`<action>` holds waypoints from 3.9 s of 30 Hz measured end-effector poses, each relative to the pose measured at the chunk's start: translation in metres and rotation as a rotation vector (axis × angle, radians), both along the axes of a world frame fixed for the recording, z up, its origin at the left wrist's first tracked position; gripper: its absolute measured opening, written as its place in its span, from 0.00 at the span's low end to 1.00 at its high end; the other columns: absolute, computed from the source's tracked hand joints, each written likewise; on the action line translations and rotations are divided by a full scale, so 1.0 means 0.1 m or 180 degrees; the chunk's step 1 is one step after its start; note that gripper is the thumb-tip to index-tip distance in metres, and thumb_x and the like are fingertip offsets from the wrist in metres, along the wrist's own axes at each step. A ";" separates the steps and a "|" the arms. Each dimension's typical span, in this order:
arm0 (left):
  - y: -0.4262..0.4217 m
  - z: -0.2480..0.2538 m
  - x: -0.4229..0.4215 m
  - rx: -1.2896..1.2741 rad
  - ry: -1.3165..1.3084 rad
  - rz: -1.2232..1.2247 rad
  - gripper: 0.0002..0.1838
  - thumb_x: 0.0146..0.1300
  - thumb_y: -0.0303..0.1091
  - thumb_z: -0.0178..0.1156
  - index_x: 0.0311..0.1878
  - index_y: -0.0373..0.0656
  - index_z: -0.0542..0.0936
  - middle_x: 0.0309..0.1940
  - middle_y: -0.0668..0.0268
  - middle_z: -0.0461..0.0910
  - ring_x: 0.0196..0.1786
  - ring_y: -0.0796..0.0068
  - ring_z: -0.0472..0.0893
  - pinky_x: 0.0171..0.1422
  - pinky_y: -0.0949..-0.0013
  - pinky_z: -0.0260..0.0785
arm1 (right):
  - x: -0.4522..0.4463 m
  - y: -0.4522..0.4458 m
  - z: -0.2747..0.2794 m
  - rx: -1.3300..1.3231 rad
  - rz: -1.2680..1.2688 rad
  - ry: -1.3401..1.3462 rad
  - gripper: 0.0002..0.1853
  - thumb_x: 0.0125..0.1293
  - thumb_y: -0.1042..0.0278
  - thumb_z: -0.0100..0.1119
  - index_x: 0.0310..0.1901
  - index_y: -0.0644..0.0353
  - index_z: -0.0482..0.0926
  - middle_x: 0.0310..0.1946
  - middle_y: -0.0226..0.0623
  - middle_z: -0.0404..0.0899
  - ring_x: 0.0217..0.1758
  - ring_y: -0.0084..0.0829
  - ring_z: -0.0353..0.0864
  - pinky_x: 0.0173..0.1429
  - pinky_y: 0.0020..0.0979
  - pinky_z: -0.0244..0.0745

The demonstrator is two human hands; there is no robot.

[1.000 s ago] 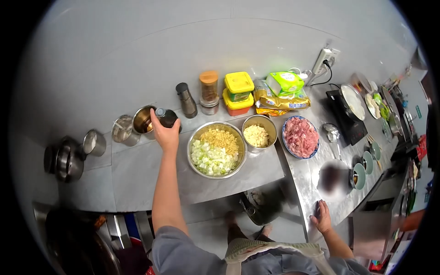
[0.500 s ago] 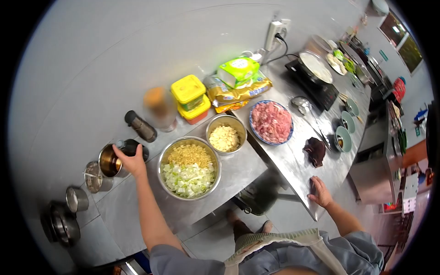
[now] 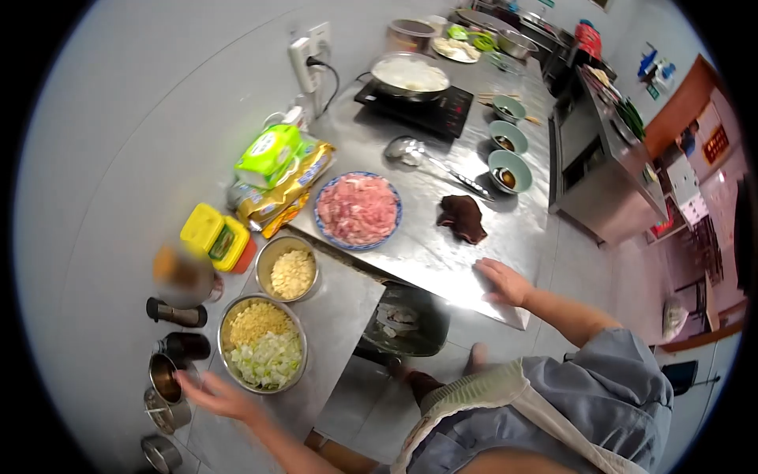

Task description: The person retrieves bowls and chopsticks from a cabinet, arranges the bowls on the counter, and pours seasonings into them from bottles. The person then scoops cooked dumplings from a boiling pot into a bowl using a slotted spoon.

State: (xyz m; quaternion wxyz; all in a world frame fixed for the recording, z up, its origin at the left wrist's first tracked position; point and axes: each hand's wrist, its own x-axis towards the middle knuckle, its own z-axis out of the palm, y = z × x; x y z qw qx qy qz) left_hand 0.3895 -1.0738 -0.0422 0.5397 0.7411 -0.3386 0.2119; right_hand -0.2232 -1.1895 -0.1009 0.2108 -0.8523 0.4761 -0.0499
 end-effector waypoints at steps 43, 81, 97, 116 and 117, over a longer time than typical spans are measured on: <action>-2.41 -1.09 -6.56 0.2065 0.0601 -0.0528 0.19 0.53 0.24 0.68 0.48 0.40 0.74 0.45 0.52 0.75 0.50 0.44 0.77 0.54 0.50 0.70 | -4.94 -1.07 0.00 0.1157 -0.0411 -0.0872 0.20 0.65 0.67 0.62 0.59 0.57 0.77 0.45 0.44 0.85 0.46 0.44 0.85 0.50 0.41 0.80; -4.69 0.65 -8.13 -0.0884 0.4529 -0.3057 0.20 0.73 0.34 0.54 0.65 0.39 0.70 0.47 0.63 0.78 0.47 0.71 0.78 0.57 0.65 0.73 | -3.26 -4.63 1.50 0.4200 0.0794 -0.2515 0.22 0.79 0.52 0.49 0.67 0.53 0.66 0.33 0.27 0.77 0.30 0.22 0.78 0.36 0.23 0.76; -3.15 -1.03 -7.40 0.1268 0.1307 0.1042 0.17 0.74 0.30 0.48 0.62 0.34 0.73 0.53 0.51 0.73 0.55 0.51 0.75 0.61 0.57 0.69 | -2.39 -6.87 1.43 -0.1142 0.0962 -0.0839 0.13 0.65 0.70 0.55 0.50 0.62 0.73 0.37 0.54 0.82 0.40 0.55 0.83 0.43 0.53 0.77; -3.24 -1.20 -7.42 0.1719 0.0766 0.1167 0.26 0.68 0.36 0.54 0.66 0.34 0.70 0.56 0.47 0.70 0.59 0.45 0.70 0.67 0.49 0.62 | -1.47 -7.37 1.25 -0.1454 0.1276 0.0095 0.10 0.60 0.76 0.52 0.43 0.62 0.78 0.37 0.52 0.84 0.43 0.53 0.85 0.48 0.49 0.80; -3.24 -1.21 -7.41 0.1750 0.0742 0.1182 0.25 0.69 0.36 0.53 0.66 0.34 0.70 0.56 0.47 0.70 0.60 0.44 0.70 0.68 0.49 0.62 | -1.48 -7.36 1.29 -0.1485 0.1410 0.0045 0.10 0.59 0.76 0.53 0.43 0.61 0.79 0.35 0.51 0.84 0.43 0.53 0.85 0.48 0.50 0.80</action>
